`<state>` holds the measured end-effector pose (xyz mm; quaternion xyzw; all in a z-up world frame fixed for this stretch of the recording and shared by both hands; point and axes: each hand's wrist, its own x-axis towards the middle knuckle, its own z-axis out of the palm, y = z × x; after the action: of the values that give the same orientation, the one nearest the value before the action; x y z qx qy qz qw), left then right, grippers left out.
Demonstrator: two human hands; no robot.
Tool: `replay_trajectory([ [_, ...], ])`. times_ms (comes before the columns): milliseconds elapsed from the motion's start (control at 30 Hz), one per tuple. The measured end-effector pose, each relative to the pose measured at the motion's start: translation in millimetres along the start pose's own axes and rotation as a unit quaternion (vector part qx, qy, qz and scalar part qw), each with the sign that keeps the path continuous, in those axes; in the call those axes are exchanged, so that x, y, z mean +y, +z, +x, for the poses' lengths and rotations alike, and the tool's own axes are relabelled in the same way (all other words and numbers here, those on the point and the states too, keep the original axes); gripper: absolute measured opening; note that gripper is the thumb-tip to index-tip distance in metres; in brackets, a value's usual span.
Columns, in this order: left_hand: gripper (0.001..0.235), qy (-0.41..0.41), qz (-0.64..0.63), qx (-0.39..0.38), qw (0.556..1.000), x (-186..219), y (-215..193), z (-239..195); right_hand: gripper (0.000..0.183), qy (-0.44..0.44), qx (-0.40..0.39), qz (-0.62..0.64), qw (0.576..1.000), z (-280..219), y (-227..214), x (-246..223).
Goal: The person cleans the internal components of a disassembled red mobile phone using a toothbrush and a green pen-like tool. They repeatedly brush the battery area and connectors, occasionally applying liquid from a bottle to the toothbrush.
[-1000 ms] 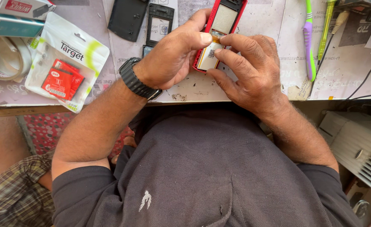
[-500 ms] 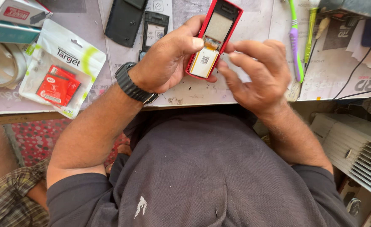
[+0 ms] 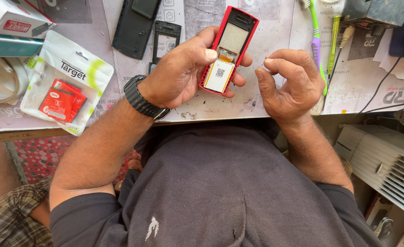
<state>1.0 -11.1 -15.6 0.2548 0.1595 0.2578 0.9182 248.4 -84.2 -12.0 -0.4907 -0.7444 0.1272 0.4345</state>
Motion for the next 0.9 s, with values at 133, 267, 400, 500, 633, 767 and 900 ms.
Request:
replay_trajectory([
  [133,0.057,0.001,0.010,0.002,1.000,-0.1,0.5,0.3,0.022,0.001,0.010,0.015,1.000,-1.7,0.3,4.0],
  [267,0.054,0.007,0.034,0.000,0.999,0.4,2.7,1.0,0.021,-0.006,0.013,0.015,1.000,-0.9,0.5,6.2],
  [400,0.059,-0.019,0.076,0.044,0.996,-1.1,7.1,3.7,0.025,0.023,0.015,0.040,0.999,4.2,1.2,6.7],
  [500,0.054,-0.034,0.165,0.080,0.982,-2.9,9.6,5.5,0.033,0.035,0.003,0.073,0.997,7.9,3.0,5.8],
  [633,0.045,0.045,0.353,0.043,0.934,-4.0,11.1,5.4,0.035,0.056,-0.034,0.092,0.994,7.8,1.7,3.8],
  [767,0.048,0.121,0.501,0.050,0.856,-5.2,12.8,5.5,0.024,0.133,-0.054,0.156,0.977,3.5,-3.3,6.3],
  [900,0.047,0.202,0.649,0.073,0.730,-2.8,19.7,-2.5,0.019,0.192,-0.067,0.156,0.967,-0.4,-5.1,10.4],
])
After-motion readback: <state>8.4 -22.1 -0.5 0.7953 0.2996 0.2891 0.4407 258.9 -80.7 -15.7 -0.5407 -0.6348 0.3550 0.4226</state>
